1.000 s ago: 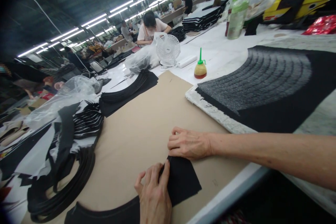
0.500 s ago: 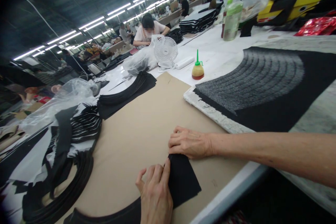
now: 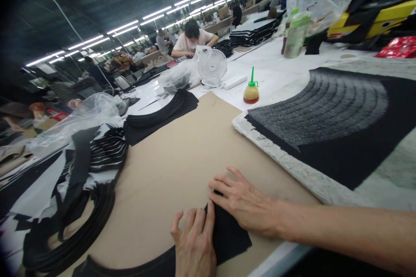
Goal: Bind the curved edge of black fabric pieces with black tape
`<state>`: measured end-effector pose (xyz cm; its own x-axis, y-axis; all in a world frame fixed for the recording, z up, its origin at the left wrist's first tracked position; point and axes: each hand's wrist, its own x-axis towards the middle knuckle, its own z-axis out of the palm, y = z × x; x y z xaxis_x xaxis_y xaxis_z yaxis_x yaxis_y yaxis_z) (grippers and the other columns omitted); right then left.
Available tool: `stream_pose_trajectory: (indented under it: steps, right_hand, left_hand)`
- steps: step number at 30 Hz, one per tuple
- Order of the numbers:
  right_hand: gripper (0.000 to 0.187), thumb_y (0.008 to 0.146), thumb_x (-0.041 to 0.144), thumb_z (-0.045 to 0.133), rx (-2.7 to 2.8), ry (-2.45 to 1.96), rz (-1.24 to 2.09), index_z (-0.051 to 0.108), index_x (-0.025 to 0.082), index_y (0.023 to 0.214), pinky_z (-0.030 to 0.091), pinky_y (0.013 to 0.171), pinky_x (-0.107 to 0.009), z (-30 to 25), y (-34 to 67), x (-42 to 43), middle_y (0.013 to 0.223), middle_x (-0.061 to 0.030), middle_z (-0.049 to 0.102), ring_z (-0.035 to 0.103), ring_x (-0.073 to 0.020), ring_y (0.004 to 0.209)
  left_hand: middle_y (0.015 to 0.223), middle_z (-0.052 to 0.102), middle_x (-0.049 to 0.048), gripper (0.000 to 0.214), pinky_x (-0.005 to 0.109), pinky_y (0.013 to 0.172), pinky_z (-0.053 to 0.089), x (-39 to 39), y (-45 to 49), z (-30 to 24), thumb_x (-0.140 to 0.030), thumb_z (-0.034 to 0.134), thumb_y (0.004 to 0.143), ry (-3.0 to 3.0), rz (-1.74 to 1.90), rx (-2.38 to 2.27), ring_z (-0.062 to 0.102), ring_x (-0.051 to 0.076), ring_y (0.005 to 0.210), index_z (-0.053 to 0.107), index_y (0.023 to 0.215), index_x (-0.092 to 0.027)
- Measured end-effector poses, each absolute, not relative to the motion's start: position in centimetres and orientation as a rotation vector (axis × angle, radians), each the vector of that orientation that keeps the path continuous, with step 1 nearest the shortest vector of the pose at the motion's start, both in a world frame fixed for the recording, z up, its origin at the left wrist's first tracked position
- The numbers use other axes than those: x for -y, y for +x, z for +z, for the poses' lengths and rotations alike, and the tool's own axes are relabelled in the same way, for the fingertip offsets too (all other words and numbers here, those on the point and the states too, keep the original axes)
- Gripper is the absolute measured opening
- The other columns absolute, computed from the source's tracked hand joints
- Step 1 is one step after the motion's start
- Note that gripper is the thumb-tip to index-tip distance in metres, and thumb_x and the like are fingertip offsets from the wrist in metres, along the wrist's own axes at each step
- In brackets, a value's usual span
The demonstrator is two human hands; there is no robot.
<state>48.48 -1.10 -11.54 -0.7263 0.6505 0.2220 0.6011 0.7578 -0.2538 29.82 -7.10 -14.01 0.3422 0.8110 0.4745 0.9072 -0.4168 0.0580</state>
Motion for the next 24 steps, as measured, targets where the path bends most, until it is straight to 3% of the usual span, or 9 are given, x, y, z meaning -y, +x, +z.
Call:
stream_pose_trajectory:
  steps: [9, 15, 19, 24]
  right_hand:
    - [0.050, 0.079, 0.007, 0.050, 2.561, -1.120, 0.157, 0.057, 0.019, 0.127, 0.013, 0.113, -0.055, -12.1, 48.4, 2.0, 0.129, -0.0087, 0.059, 0.043, -0.0253, 0.126]
    - [0.050, 0.079, 0.009, 0.052, 2.547, -1.162, 0.112, 0.056, 0.020, 0.128, 0.017, 0.113, -0.057, -12.8, 48.5, 2.3, 0.130, -0.0083, 0.060, 0.046, -0.0248, 0.125]
    - [0.055, 0.080, 0.003, 0.046, 2.545, -1.182, 0.089, 0.054, 0.023, 0.131, 0.018, 0.112, -0.061, -13.5, 49.1, 2.0, 0.133, -0.0071, 0.058, 0.045, -0.0237, 0.128]
    - [0.064, 0.077, -0.003, 0.037, 2.496, -1.236, 0.058, 0.048, 0.018, 0.137, 0.020, 0.110, -0.065, -12.8, 49.7, 1.6, 0.136, -0.0115, 0.056, 0.046, -0.0243, 0.129]
  left_hand:
    - [0.086, 0.065, 0.0014, 0.048, 0.045, 0.101, 0.025, 7.1, 29.9, -14.6, 0.001, 0.043, 0.080, -2.345, -0.710, 1.560, 0.055, 0.018, 0.089, 0.059, 0.123, -0.016]
    - [0.086, 0.064, 0.0008, 0.048, 0.046, 0.101, 0.025, 7.2, 29.9, -14.6, 0.001, 0.043, 0.080, -2.351, -0.713, 1.554, 0.054, 0.018, 0.089, 0.059, 0.123, -0.016]
    - [0.088, 0.063, 0.0003, 0.050, 0.046, 0.101, 0.026, 7.2, 29.8, -14.8, 0.001, 0.048, 0.077, -2.355, -0.693, 1.562, 0.054, 0.018, 0.090, 0.058, 0.124, -0.016]
    - [0.089, 0.063, -0.0001, 0.053, 0.046, 0.101, 0.026, 7.3, 29.8, -14.9, 0.002, 0.050, 0.075, -2.364, -0.658, 1.580, 0.054, 0.018, 0.091, 0.058, 0.125, -0.016]
